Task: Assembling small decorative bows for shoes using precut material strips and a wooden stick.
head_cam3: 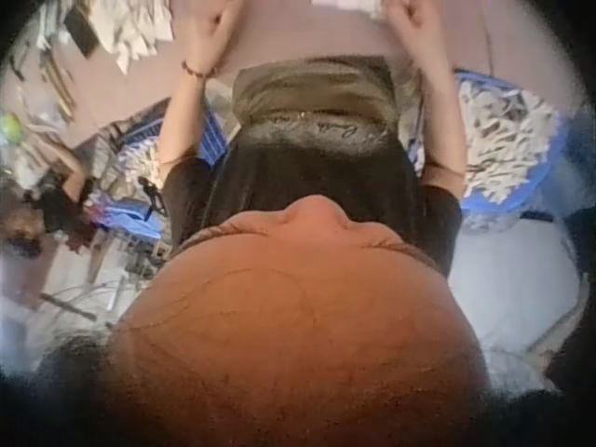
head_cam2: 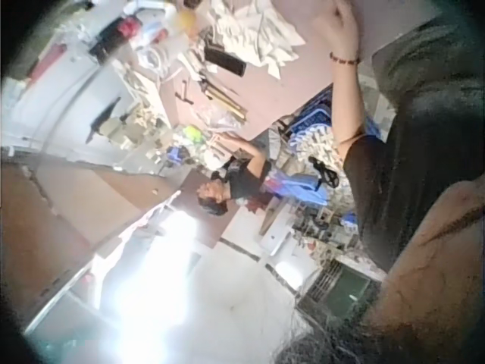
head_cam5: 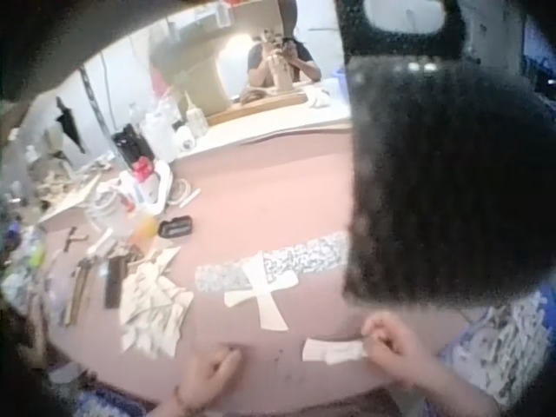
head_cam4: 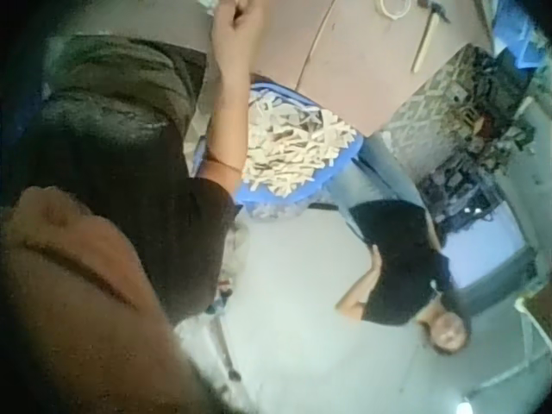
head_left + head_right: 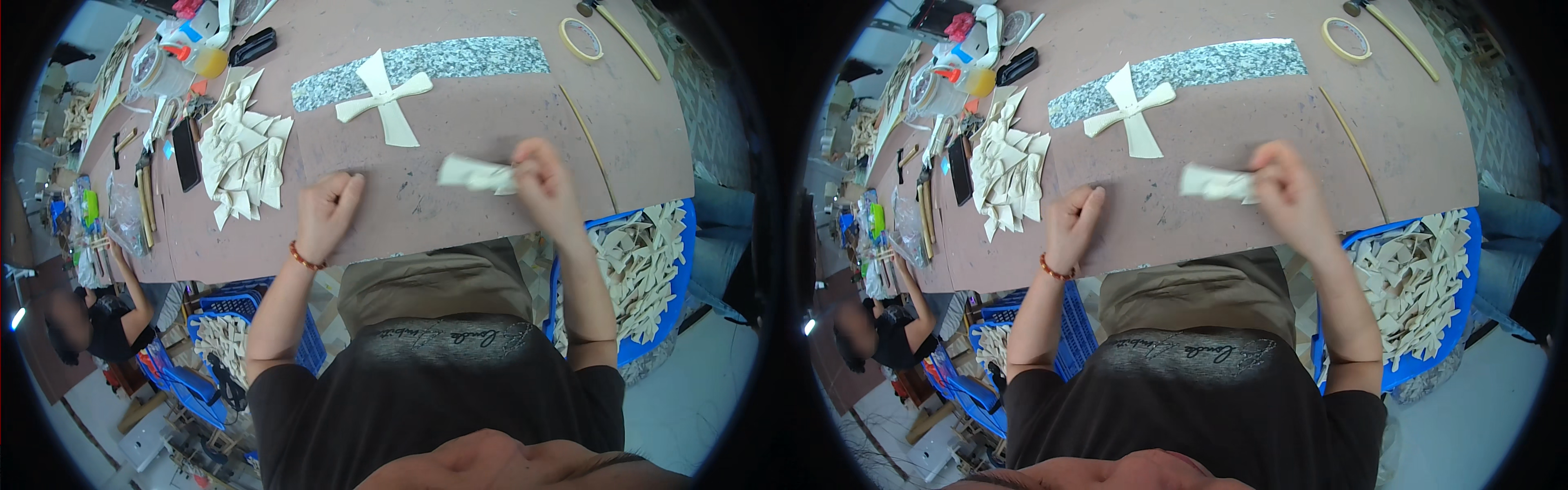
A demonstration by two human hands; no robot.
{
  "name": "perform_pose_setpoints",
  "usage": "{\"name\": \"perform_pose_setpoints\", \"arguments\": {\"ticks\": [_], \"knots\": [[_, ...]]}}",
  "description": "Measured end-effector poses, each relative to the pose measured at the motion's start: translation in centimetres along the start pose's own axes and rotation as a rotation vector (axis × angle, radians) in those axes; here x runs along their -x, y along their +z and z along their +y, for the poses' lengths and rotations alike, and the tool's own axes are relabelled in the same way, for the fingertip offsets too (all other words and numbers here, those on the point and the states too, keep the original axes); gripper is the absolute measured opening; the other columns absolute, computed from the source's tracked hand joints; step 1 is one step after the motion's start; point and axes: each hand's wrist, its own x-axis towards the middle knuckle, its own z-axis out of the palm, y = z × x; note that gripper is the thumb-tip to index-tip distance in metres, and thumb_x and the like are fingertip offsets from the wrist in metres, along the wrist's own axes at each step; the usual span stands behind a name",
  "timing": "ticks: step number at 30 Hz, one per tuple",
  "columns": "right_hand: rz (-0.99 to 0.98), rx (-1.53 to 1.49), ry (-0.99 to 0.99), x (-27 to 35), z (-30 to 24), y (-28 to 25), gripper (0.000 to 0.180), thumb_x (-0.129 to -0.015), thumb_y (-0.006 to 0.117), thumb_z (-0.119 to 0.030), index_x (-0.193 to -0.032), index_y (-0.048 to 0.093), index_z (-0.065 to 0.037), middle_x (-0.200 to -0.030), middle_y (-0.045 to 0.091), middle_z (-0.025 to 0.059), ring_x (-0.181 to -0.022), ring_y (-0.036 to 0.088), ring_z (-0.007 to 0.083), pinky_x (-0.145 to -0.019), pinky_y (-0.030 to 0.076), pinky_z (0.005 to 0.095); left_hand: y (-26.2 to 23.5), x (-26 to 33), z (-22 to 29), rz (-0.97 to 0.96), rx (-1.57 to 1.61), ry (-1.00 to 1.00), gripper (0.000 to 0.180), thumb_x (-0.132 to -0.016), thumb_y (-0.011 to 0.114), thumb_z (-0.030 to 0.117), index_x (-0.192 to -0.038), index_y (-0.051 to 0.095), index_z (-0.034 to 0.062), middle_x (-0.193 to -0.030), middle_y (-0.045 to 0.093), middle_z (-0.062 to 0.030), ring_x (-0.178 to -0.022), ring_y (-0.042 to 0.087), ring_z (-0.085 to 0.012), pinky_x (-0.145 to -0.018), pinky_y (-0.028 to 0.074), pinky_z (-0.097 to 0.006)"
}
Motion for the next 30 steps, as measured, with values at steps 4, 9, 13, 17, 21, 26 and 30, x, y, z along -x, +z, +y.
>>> {"name": "perform_pose_setpoints", "arguments": {"ticks": [4,9,13,17,21,26,30], "knots": [[-0.200,0.190,-0.041,-0.3,-1.7,3.2,0.005,-0.089,0.052,-0.005,-0.093,0.049,-0.006,-0.058,0.047,0.0019,-0.051,0.045,0.0123,-0.050,0.035,0.0292,2.5,1.2,4.2,0.060,0.122,0.204,0.025,-0.094,0.057,0.020,-0.079,0.058,-0.0003,-0.066,0.053,-0.0146,-0.056,0.056,-0.0269,-0.055,0.044,-0.036],[-0.302,0.172,-0.098,-1.0,-1.7,3.8,0.009,-0.090,0.056,-0.008,-0.094,0.048,-0.005,-0.060,0.050,0.0066,-0.051,0.048,0.0199,-0.052,0.038,0.0324,4.4,0.6,5.6,-0.382,0.407,-0.127,0.027,-0.098,0.053,0.026,-0.087,0.058,0.0014,-0.067,0.056,-0.0068,-0.055,0.054,-0.0136,-0.052,0.044,-0.029],[-0.341,0.169,-0.135,-0.4,-1.8,3.9,0.012,-0.091,0.058,-0.011,-0.097,0.049,-0.005,-0.064,0.053,0.0031,-0.056,0.049,0.0123,-0.053,0.038,0.0277,4.1,-0.5,4.1,-0.451,0.677,-0.217,0.030,-0.099,0.052,0.029,-0.085,0.058,0.0040,-0.069,0.057,-0.0001,-0.055,0.053,-0.0077,-0.050,0.042,-0.024],[-0.375,-0.144,0.187,0.5,-1.3,4.4,0.015,-0.094,0.060,-0.020,-0.093,0.053,-0.007,-0.069,0.057,-0.0019,-0.058,0.048,0.0033,-0.049,0.036,0.0195,3.8,0.4,4.3,-0.586,1.126,-0.457,0.023,-0.099,0.053,0.026,-0.087,0.059,0.0073,-0.069,0.054,0.0032,-0.055,0.049,-0.0048,-0.048,0.038,-0.019],[-0.436,-0.340,0.327,1.0,-0.7,5.2,0.023,-0.095,0.060,-0.027,-0.085,0.057,-0.006,-0.061,0.049,-0.0044,-0.051,0.042,0.0013,-0.043,0.031,0.0193,4.7,0.7,4.5,-0.060,0.189,0.469,0.016,-0.086,0.067,0.020,-0.084,0.060,0.0059,-0.071,0.055,-0.0028,-0.059,0.054,-0.0147,-0.049,0.041,-0.024],[-0.590,-0.898,0.857,1.3,-1.6,5.8,0.025,-0.100,0.051,-0.022,-0.080,0.056,-0.008,-0.056,0.040,-0.0061,-0.047,0.031,0.0008,-0.043,0.024,0.0172,1.2,-0.9,5.3,0.116,-0.386,1.146,0.011,-0.072,0.066,0.010,-0.077,0.056,0.0113,-0.077,0.052,-0.0001,-0.070,0.054,-0.0149,-0.056,0.044,-0.027],[-0.549,-0.891,0.758,2.7,-3.1,5.5,0.027,-0.101,0.049,-0.023,-0.078,0.055,-0.009,-0.057,0.039,-0.0062,-0.048,0.030,0.0008,-0.043,0.023,0.0179,-0.8,0.0,5.0,-0.003,-0.377,1.176,0.017,-0.069,0.071,0.014,-0.076,0.056,0.0108,-0.072,0.045,0.0005,-0.064,0.051,-0.0146,-0.054,0.044,-0.027]]}}
